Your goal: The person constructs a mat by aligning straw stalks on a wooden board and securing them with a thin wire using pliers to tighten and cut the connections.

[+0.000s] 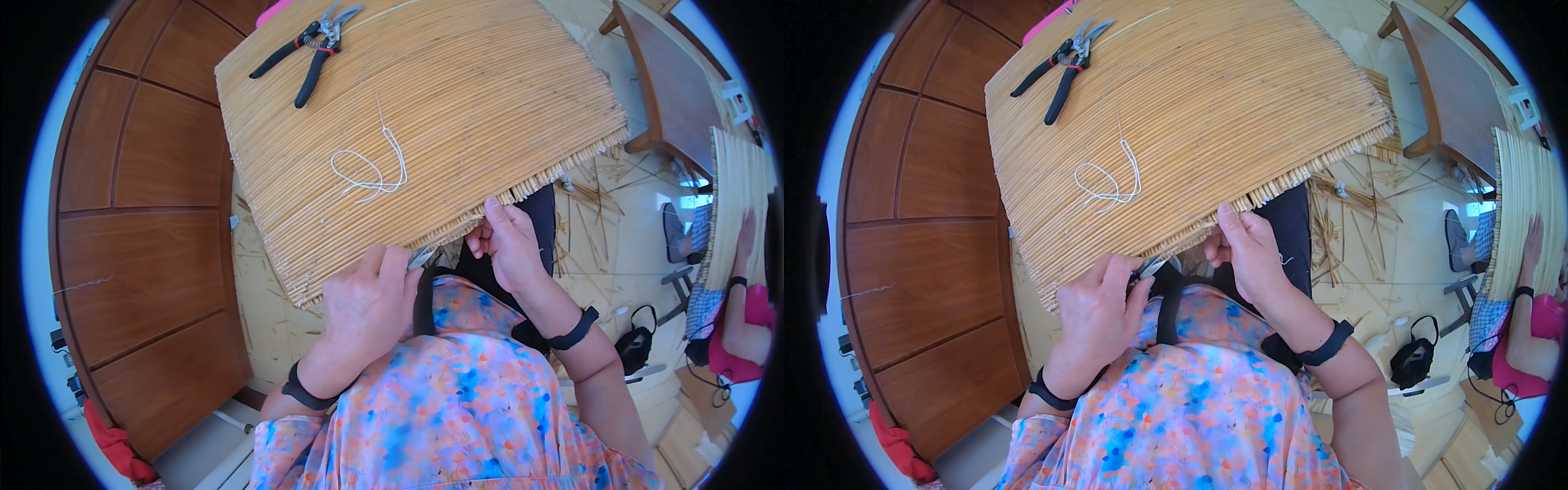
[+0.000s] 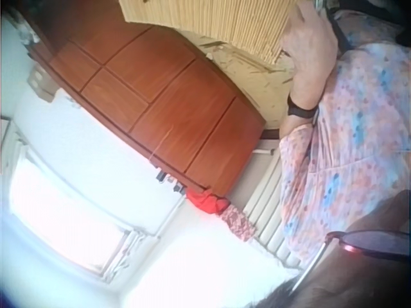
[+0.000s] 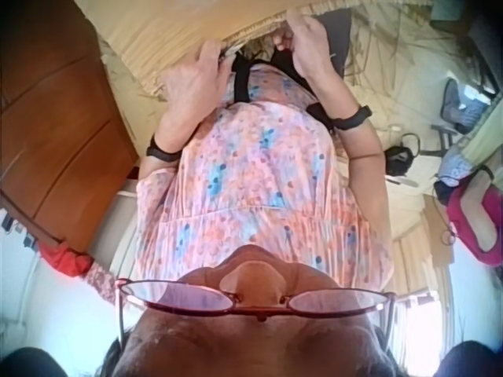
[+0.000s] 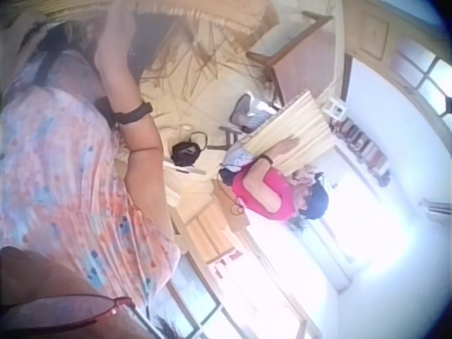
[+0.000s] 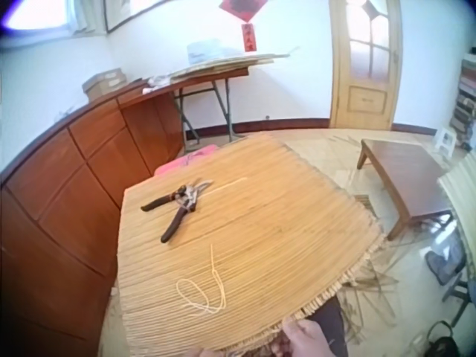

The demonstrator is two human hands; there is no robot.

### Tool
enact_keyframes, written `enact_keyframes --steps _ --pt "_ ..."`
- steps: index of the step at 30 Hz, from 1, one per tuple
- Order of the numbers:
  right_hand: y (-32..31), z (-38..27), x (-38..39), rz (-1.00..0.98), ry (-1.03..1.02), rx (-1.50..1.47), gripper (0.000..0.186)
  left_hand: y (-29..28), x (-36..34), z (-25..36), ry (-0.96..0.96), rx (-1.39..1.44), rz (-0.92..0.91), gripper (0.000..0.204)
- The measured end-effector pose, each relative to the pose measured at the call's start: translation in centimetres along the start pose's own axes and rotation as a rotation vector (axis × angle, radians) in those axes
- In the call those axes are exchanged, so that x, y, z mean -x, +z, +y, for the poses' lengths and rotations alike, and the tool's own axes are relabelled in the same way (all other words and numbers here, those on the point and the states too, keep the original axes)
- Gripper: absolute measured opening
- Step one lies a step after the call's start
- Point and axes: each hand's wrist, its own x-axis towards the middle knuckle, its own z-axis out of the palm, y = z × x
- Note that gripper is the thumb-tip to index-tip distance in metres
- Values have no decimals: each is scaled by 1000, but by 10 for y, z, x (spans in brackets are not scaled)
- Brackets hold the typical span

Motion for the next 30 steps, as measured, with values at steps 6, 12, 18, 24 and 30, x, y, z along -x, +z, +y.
enact_keyframes --steps 6,12,18,24,30 --pt "0 -2 1 -19 29 19 41 2 -3 1 5 0 -8 17" --pt "2 0 1 -25 55 10 42 3 -3 -1 -36 47 -26 16" --pt "4 -3 2 -15 55 30 42 8 -2 -7 35 40 66 15" --pt "1 -2 2 -19 47 27 42 4 5 -5 74 79 62 14" --pt "2 -5 2 -16 63 29 42 -1 -2 6 65 -19 34 16"
